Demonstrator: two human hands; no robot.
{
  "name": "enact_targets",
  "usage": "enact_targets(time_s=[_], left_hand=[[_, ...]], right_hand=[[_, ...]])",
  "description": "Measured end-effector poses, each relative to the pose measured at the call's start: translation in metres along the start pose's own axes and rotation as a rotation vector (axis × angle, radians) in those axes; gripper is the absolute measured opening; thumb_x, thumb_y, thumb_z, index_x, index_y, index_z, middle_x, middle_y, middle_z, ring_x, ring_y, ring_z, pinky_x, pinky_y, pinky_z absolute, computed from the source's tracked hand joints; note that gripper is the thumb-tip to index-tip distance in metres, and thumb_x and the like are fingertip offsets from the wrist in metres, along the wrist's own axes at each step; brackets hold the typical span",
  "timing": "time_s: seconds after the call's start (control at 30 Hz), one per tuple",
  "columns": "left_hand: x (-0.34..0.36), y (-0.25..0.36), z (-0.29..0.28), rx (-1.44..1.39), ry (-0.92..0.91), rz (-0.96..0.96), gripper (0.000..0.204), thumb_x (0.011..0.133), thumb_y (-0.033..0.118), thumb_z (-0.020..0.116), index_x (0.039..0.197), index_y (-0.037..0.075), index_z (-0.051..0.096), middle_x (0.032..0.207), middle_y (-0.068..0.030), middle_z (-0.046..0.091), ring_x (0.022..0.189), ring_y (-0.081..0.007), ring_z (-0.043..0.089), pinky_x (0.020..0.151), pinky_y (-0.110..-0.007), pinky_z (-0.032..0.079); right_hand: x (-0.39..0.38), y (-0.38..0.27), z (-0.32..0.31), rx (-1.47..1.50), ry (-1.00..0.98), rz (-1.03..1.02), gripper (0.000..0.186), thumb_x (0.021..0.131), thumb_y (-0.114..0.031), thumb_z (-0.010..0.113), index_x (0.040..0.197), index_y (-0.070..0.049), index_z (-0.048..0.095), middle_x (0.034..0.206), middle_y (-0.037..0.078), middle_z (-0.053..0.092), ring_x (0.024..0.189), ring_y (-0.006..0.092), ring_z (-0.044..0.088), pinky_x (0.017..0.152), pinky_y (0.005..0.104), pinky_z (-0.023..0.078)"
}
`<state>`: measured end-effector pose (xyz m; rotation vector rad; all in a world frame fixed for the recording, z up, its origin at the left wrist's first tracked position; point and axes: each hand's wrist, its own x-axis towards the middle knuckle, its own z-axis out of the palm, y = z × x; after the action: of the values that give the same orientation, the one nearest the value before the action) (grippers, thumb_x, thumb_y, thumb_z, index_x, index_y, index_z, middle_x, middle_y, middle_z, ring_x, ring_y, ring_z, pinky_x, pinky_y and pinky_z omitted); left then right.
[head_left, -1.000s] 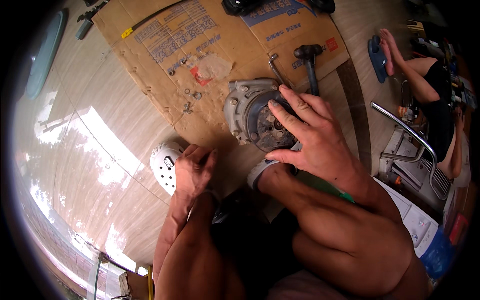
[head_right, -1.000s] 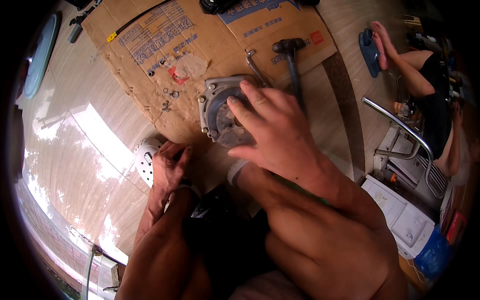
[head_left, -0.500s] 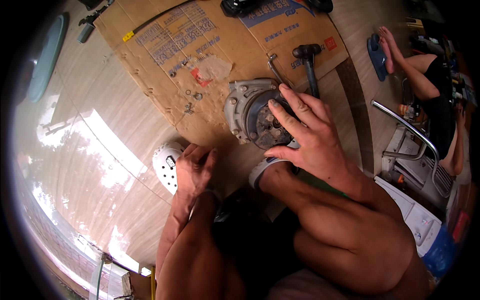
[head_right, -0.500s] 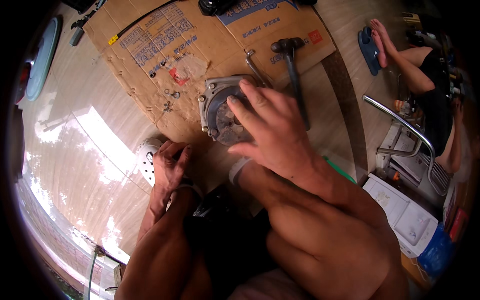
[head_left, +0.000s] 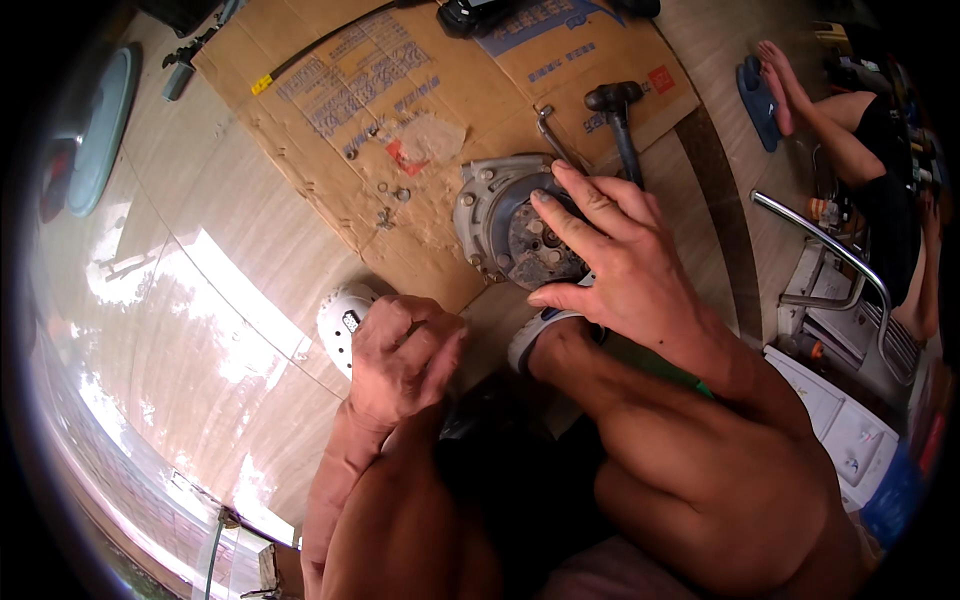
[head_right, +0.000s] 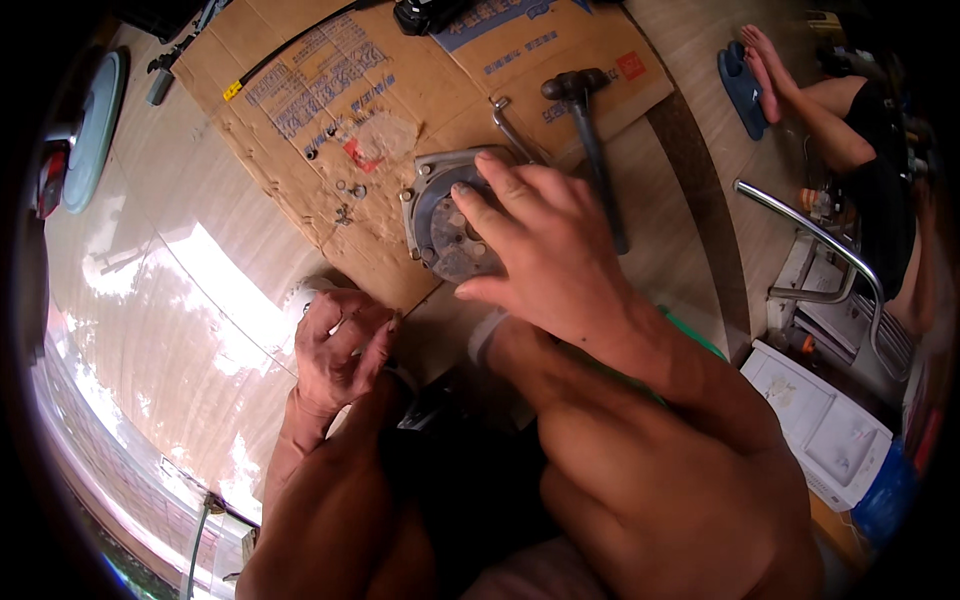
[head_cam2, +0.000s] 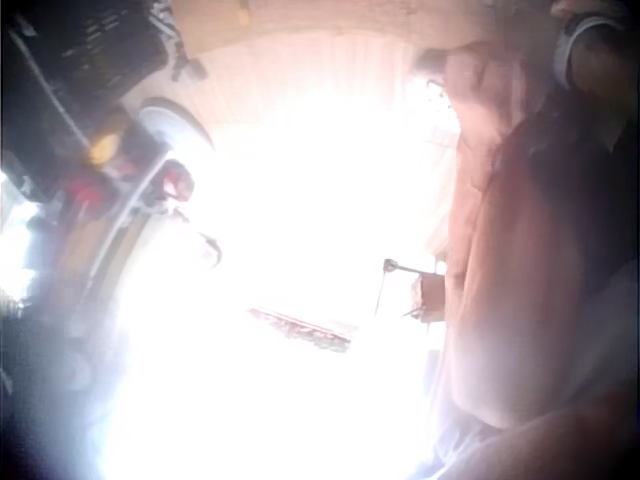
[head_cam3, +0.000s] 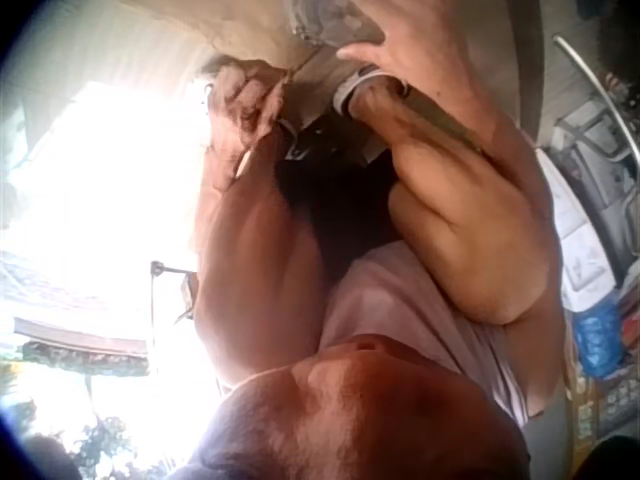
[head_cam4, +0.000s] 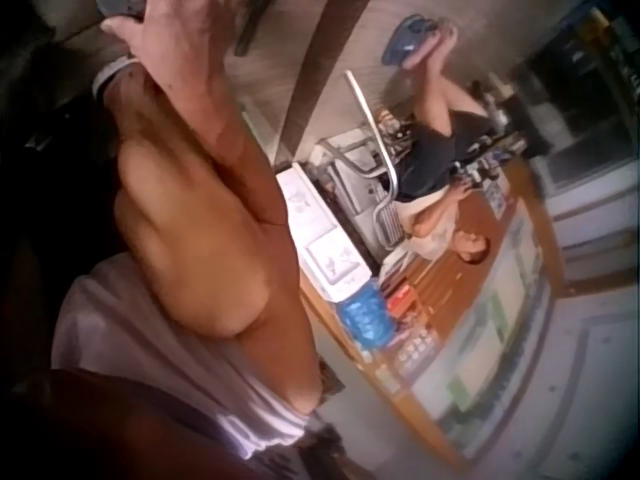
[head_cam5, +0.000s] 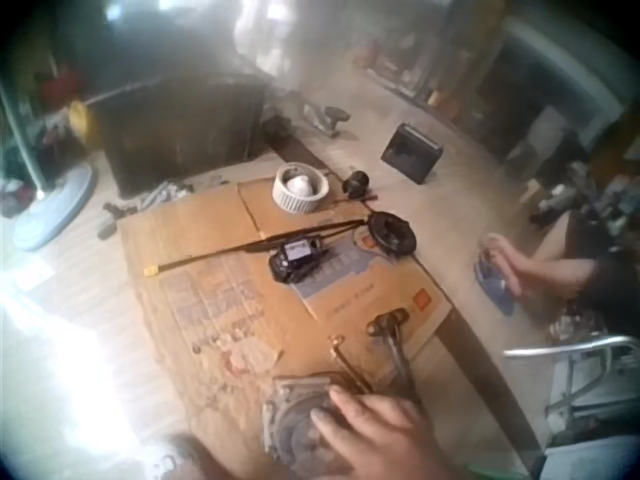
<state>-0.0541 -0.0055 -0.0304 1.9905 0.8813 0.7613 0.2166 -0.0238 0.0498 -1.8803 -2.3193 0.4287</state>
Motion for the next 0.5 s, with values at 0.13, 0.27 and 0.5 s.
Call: enact_targets(time_s=[0.13, 0.27, 0.5], left_hand=[[0.027, 0.028, -0.012, 0.129, -0.094, 0.309, 0.015, 0.075, 0.006, 0.078, 0.088, 0.006, 0.073, 0.122, -0.0128, 0.068, 0.107, -0.0288, 0.067, 0.092, -0.041, 0.055], [0.037, 0.029, -0.003, 0.246, -0.187, 0.438, 0.008, 0.079, 0.008, 0.075, 0.083, 0.005, 0.069, 0.136, -0.0169, 0.064, 0.128, -0.0336, 0.061, 0.11, -0.047, 0.048], [0.049, 0.03, 0.006, 0.314, -0.275, 0.375, 0.007, 0.085, 0.009, 0.07, 0.09, 0.005, 0.069, 0.143, -0.0152, 0.061, 0.136, -0.0311, 0.056, 0.118, -0.05, 0.04]], right_hand=[[-0.005, 0.005, 0.005, 0.039, 0.046, 0.008, 0.087, 0.057, -0.035, 0.094, 0.135, -0.007, 0.066, 0.153, 0.015, 0.052, 0.126, 0.0315, 0.054, 0.106, 0.0435, 0.044], [-0.003, 0.005, 0.004, 0.04, 0.029, 0.01, 0.087, 0.058, -0.034, 0.094, 0.135, -0.008, 0.066, 0.154, 0.013, 0.051, 0.128, 0.0315, 0.053, 0.107, 0.0437, 0.043], [-0.007, 0.008, 0.006, 0.121, 0.047, 0.054, 0.088, 0.057, -0.031, 0.094, 0.138, -0.009, 0.065, 0.155, 0.012, 0.05, 0.132, 0.032, 0.05, 0.11, 0.0449, 0.041]])
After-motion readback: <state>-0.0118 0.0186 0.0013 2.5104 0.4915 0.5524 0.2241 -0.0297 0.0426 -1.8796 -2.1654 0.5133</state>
